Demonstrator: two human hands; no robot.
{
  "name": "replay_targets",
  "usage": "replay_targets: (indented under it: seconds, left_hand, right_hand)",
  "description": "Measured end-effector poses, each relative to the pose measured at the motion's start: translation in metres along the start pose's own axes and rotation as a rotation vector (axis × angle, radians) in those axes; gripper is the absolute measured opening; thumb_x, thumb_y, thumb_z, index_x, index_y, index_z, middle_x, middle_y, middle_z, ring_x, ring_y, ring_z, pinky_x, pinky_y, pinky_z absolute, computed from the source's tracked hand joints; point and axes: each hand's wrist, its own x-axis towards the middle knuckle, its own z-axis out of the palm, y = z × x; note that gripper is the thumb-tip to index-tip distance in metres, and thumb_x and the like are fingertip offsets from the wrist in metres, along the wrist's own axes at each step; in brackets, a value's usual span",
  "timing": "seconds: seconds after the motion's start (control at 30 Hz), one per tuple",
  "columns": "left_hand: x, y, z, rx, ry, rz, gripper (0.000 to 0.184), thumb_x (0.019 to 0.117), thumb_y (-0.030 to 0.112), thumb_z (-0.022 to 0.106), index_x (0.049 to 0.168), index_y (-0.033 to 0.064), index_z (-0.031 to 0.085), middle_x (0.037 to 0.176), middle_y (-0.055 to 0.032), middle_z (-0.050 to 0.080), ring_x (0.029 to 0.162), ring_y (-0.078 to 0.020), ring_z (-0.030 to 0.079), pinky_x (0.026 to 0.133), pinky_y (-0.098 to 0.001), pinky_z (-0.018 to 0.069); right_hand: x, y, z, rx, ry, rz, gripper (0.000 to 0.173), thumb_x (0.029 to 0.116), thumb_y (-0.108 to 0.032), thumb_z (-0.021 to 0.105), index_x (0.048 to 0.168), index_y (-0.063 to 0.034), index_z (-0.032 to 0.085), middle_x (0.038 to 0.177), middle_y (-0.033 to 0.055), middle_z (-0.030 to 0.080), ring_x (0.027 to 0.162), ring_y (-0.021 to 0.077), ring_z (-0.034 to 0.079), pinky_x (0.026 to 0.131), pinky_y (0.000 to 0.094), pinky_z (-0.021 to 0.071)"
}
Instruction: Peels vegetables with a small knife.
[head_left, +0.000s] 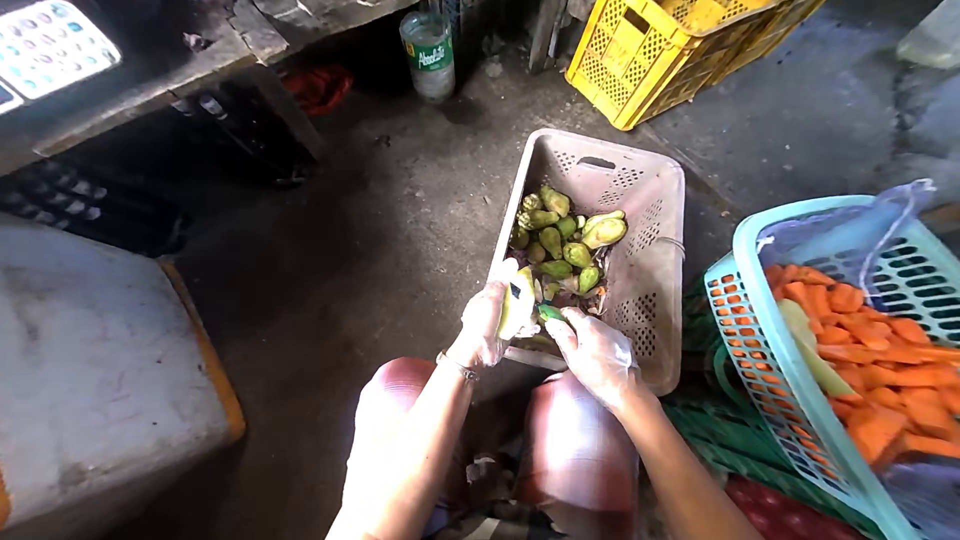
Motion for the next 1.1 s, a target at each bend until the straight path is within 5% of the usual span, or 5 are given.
replay_targets:
  seconds: [0.17,0.4,0.7,0.93,1.1]
  left_hand:
    - [0.003,-0.002,0.001,-0.032,-0.028,-0.002,0.043,0.1108,0.041,0.033,0.106,0.0059,0.057,0.070,-0.0075,0.060,0.053,-0.0140,0.060,0.047,-0.0258,0.0525]
    - [0.001,-0.002,-0.006,-0.043,-0.157,-0.007,0.042,0.1124,0.033,0.023,0.124,0.0078,0.055,0.082,-0.0090,0.064,0.057,-0.0138,0.060,0.050,-0.0248,0.0520]
    - [0.001,-0.003,-0.003,-0.056,-0.056,0.056,0.044,0.1128,0.035,0.022,0.122,0.0088,0.056,0.079,-0.0060,0.065,0.059,-0.0121,0.063,0.052,-0.0243,0.0548]
    - [-0.001,-0.001,-0.008,-0.108,-0.159,0.014,0.046,0.1126,0.033,0.017,0.128,0.0091,0.052,0.081,-0.0091,0.065,0.055,-0.0137,0.061,0.047,-0.0245,0.0524]
    - [0.002,-0.004,-0.006,-0.143,-0.137,0.019,0.042,0.1121,0.032,0.021,0.127,0.0121,0.055,0.085,-0.0067,0.067,0.066,-0.0126,0.066,0.057,-0.0246,0.0568]
  right_hand:
    - [0.015,-0.007,-0.001,-0.004,-0.011,0.106,0.049,0.1099,-0.041,0.042,0.138,-0.0057,0.061,0.123,0.0231,0.069,0.117,0.0403,0.066,0.097,0.0587,0.0486]
    - [0.058,0.044,0.003,-0.020,-0.208,0.281,0.056,0.1106,-0.047,0.035,0.138,-0.0050,0.059,0.137,0.0220,0.061,0.133,0.0370,0.055,0.110,0.0588,0.0404]
    - [-0.018,0.012,0.030,0.102,0.455,-0.211,0.043,0.1019,-0.035,0.053,0.113,0.0008,0.073,0.092,0.0202,0.075,0.082,0.0381,0.075,0.066,0.0569,0.0579]
    - [0.004,0.015,-0.002,0.116,0.052,0.236,0.052,0.1116,-0.043,0.035,0.134,-0.0041,0.061,0.122,0.0218,0.068,0.119,0.0358,0.065,0.101,0.0557,0.0471]
    - [-0.021,0.006,0.024,0.058,0.398,-0.159,0.043,0.1025,-0.037,0.052,0.113,-0.0016,0.073,0.093,0.0204,0.075,0.082,0.0395,0.074,0.066,0.0586,0.0568]
